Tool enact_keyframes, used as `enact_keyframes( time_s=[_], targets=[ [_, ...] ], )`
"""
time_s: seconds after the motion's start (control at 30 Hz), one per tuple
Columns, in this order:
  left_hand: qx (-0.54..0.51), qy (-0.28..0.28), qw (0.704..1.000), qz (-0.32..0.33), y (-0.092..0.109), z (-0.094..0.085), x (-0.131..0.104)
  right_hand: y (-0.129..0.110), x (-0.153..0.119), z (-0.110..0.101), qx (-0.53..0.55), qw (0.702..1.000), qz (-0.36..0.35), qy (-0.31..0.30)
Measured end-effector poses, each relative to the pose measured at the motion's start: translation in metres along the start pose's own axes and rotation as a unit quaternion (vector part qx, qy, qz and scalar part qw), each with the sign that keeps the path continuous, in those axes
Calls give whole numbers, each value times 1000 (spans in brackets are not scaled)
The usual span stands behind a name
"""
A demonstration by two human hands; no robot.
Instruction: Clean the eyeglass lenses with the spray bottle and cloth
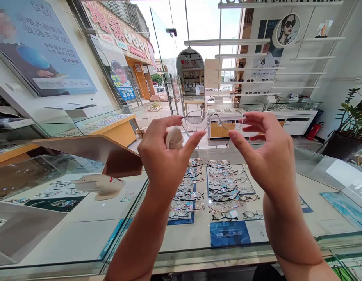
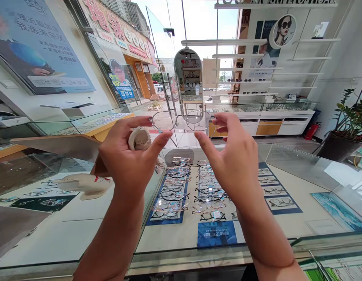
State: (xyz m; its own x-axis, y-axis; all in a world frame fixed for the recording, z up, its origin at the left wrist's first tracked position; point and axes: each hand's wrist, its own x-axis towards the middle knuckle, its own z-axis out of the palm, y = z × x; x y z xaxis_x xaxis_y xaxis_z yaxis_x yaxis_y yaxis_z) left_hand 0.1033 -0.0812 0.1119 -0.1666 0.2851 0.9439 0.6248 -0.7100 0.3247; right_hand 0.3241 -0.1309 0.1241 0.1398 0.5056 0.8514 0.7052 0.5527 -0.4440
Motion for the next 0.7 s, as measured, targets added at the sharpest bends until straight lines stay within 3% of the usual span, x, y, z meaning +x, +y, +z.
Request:
enact_keyframes(
  time_s=[0.37, 0.7],
  targets=[
    [-2, 33, 999, 15, 0, 3, -1, 2, 3, 3, -26, 999, -21, 26],
    [9, 47, 998, 26, 1, 0, 2, 2, 3, 4, -1, 1000, 1, -11]
  ],
)
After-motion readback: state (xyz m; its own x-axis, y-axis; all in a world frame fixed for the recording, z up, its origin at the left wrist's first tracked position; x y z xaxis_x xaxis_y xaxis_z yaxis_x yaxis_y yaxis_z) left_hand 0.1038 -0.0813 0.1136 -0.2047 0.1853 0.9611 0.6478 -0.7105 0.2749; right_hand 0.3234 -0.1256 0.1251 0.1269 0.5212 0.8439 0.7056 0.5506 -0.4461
